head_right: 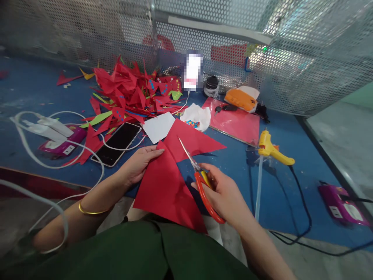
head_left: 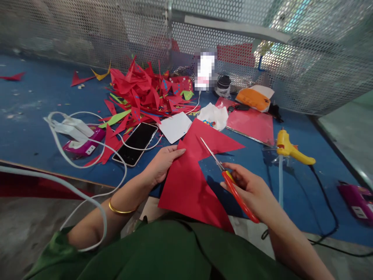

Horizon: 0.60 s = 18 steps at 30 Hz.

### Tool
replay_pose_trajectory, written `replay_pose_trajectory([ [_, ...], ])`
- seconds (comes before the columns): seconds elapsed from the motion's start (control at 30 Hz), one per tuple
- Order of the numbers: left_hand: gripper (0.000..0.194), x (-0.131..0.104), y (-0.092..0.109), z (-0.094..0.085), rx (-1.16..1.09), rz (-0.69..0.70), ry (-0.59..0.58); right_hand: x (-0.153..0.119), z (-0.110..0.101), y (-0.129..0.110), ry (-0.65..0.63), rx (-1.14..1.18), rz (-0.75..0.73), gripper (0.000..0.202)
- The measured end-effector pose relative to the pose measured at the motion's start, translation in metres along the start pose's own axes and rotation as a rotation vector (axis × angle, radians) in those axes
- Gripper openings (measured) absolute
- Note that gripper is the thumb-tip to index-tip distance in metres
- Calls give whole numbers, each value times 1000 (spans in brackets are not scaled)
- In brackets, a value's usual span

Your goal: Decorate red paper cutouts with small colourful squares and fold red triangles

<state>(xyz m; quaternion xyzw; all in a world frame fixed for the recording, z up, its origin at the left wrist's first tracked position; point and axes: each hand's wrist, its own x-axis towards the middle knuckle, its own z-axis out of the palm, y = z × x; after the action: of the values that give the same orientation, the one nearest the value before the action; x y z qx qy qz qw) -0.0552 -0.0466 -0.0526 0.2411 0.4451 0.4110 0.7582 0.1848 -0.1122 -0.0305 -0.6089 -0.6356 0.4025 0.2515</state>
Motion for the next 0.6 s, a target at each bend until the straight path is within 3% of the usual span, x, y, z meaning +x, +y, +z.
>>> replay_pose_trajectory([
  [0.13,9,-4,6,-5,63,75,37,-12,-32,13,25,-551,-45,45],
  [0.23,7,-10,17,-9,90,167,95,-3,-47,18,-44,-807,-198,45],
  [0.43,12,-17,48,-2,6,358,167,29,-46,16,-191,-1040,-379,46],
  [0.6,13,-4,69,13,-82,290,211,41,-47,-2,-205,-1081,-337,26],
])
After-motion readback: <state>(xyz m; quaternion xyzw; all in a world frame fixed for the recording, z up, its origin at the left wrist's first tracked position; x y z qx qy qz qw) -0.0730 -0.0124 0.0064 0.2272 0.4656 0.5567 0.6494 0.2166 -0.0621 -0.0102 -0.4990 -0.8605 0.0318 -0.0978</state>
